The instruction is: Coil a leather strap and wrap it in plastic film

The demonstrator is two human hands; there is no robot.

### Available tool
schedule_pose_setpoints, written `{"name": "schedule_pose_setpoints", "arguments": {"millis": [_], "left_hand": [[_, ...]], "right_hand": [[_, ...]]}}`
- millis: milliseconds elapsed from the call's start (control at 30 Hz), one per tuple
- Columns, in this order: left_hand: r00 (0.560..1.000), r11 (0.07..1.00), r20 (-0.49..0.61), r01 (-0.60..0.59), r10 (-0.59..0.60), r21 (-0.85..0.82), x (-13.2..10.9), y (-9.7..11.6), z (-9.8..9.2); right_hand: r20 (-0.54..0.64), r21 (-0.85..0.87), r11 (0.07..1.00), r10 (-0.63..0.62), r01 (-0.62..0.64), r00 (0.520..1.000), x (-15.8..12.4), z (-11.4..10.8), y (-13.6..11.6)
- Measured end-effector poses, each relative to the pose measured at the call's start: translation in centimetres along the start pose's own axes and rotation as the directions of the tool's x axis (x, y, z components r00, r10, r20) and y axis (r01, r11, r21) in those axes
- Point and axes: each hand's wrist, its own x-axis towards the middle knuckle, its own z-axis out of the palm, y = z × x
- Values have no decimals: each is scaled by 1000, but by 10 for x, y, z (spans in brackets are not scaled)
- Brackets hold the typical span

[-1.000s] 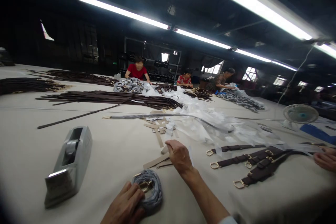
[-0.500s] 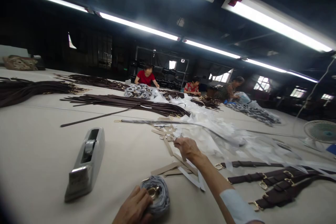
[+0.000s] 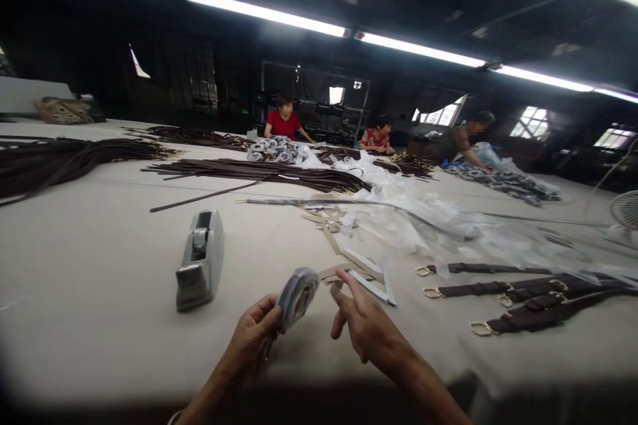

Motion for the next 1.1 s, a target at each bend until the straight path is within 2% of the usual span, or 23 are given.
{"name": "schedule_pose_setpoints", "arguments": {"millis": [67,133,233,333,500,600,700,800,867,1000,1100], "left_hand": [[996,984,-73,46,-59,-171,-7,4,2],[988,953,-96,84,-117,-291,-12,9,4],[974,903,-113,135,-196,-408,-18,11,11],[969,874,-121,134,-214,-468,-22,6,18],[972,884,-94,154,-216,-441,-29,6,27],[977,886,-53,164,-207,-433,-34,10,31],[984,888,31,171,-174,-426,-37,10,34],[987,903,94,161,-134,-398,-37,6,35],[987,922,119,140,-103,-360,-36,3,34],[987,960,147,98,-61,-263,-31,-2,28],[989,968,139,76,-43,-240,-30,-7,24]], "right_hand": [[-44,1,999,48,-48,998,-12,-3,10],[-60,-25,997,73,-75,995,-21,-4,19],[-77,-47,999,6,-9,997,-28,0,18],[-100,-30,997,-68,65,993,-30,11,3],[-24,226,974,3,3,1000,-25,28,-15],[-59,306,952,-4,22,998,-22,35,-12],[-123,221,973,-43,70,992,-21,43,-9],[-227,9,977,-205,212,952,-21,50,-8],[-248,-70,963,-268,259,931,-21,54,-8],[-161,19,975,-215,221,963,-27,60,-7],[-136,68,969,-229,239,964,-32,61,-8]]}}
